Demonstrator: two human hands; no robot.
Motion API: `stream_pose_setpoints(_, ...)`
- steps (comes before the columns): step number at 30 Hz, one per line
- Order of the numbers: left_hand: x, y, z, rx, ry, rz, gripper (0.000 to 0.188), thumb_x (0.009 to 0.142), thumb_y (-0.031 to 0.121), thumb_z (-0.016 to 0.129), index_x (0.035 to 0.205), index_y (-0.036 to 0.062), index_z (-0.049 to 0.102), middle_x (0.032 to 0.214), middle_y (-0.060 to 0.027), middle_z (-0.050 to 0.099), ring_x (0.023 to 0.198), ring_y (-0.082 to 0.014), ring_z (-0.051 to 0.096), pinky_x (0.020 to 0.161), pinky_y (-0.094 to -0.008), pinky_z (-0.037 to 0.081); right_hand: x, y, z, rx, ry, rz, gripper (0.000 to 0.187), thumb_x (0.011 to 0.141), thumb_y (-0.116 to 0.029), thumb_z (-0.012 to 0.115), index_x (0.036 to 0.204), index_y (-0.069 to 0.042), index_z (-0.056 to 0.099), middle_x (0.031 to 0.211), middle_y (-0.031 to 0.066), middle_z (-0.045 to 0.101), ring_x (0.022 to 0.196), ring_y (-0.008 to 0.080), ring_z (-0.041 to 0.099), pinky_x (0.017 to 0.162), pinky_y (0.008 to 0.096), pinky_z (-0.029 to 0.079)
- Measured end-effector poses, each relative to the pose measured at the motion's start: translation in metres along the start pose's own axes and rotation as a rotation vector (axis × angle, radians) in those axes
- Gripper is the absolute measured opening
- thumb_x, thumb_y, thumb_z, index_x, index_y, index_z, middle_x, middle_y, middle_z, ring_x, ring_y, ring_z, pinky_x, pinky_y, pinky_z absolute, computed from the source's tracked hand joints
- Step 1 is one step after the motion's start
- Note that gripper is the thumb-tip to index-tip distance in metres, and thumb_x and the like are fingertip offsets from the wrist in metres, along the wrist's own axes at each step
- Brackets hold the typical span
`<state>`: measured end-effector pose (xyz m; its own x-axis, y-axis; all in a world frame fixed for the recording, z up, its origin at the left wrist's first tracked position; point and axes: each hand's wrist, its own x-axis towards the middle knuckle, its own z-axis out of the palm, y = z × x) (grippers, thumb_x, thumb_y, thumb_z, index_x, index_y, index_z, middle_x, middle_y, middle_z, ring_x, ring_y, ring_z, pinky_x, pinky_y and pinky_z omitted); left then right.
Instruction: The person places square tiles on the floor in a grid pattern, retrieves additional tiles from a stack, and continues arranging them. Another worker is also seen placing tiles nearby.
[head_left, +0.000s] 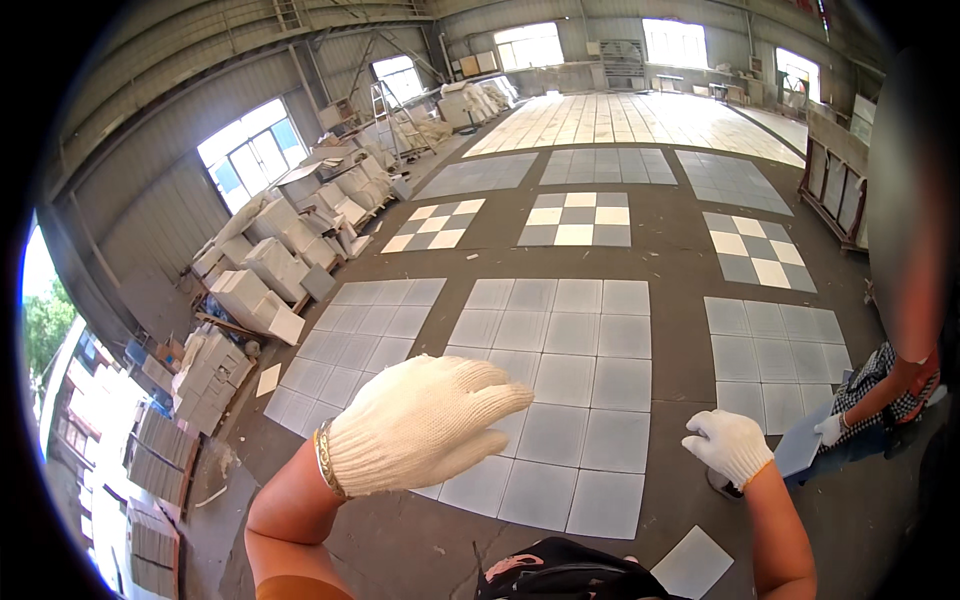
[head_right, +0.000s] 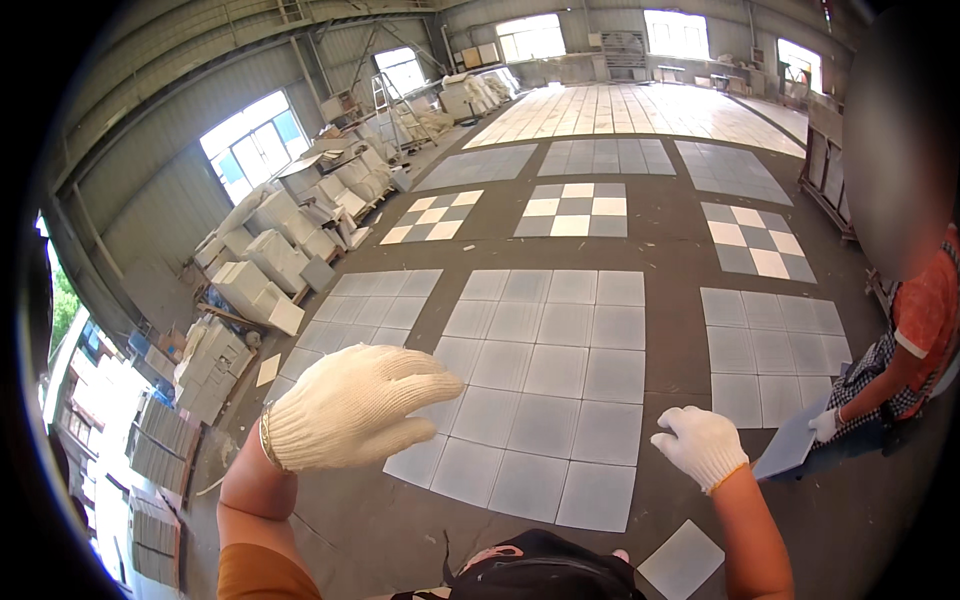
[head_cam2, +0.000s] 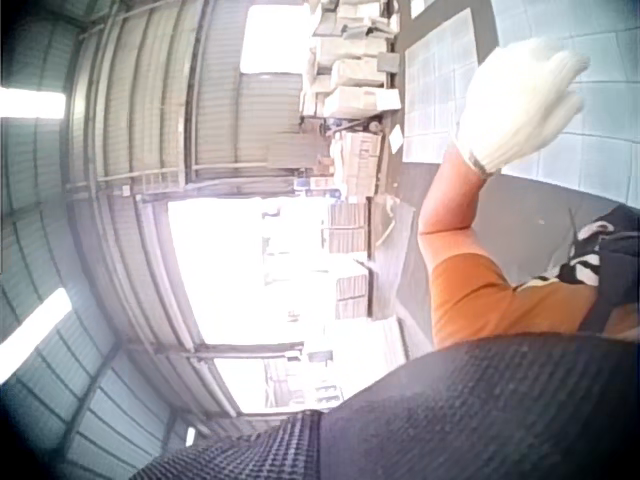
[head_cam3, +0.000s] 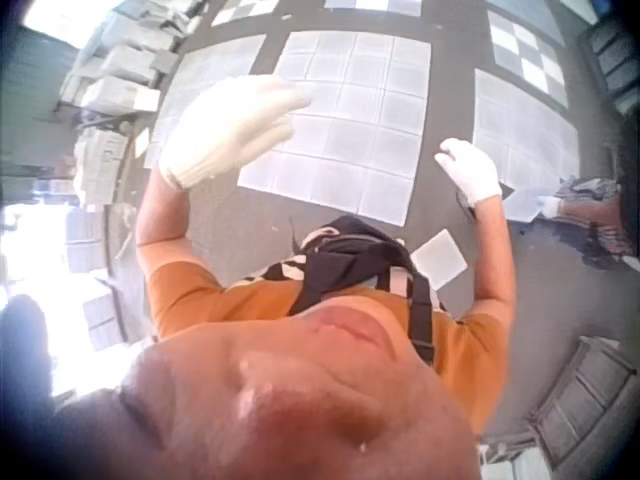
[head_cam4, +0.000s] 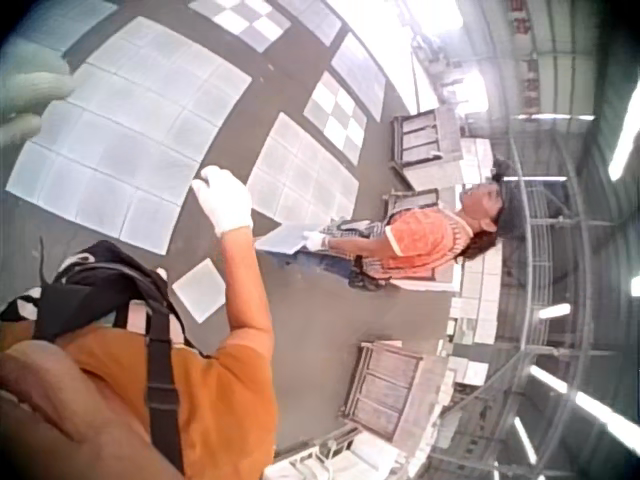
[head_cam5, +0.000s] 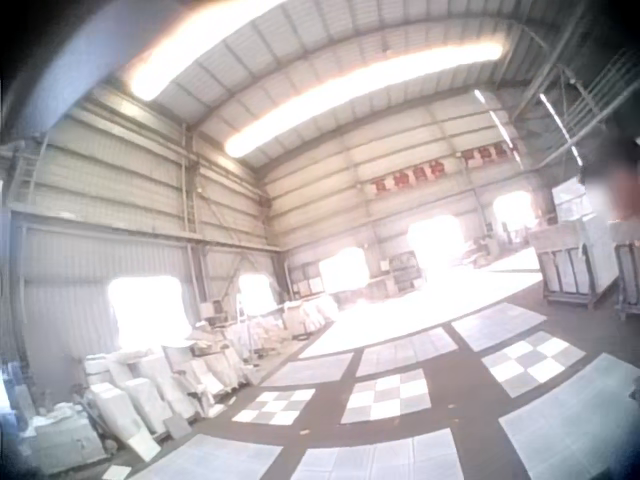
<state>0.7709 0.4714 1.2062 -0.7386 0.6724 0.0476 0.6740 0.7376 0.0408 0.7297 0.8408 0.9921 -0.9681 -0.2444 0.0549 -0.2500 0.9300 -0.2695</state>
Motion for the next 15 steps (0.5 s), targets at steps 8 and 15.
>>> stream_pose_setpoints(8, -0.008, 0.085, -0.029, 0.070, -0.204, -0.013, 0.030, 0.087, 0.023, 0.063, 0.112, 0.0068, 0.058, 0.094, -0.0111, 0.062, 0.086, -0.0301, 0.064, 0.071, -0.0405, 0.053, -0.026, 0.020, -0.091, -0.229, -0.042, -0.248, 0.031, 0.079, -0.038, 0.069, 0.086, -0.008, 0.068, 0.078, 0.0118, 0.066, 0.076, 0.0297, 0.067, 0.066, 0.0416, 0.053)
stream_pose_setpoints(15, 0.010, 0.140, -0.071, -0.035, -0.701, -0.265, 0.039, 0.090, 0.028, 0.058, 0.117, -0.0001, 0.057, 0.105, -0.0189, 0.062, 0.100, -0.0341, 0.064, 0.085, -0.0425, 0.053, -0.013, -0.058, -0.157, -0.281, 0.070, -0.631, 0.027, 0.074, -0.030, 0.074, 0.082, -0.005, 0.065, 0.072, 0.0104, 0.063, 0.071, 0.0275, 0.065, 0.062, 0.0383, 0.051)
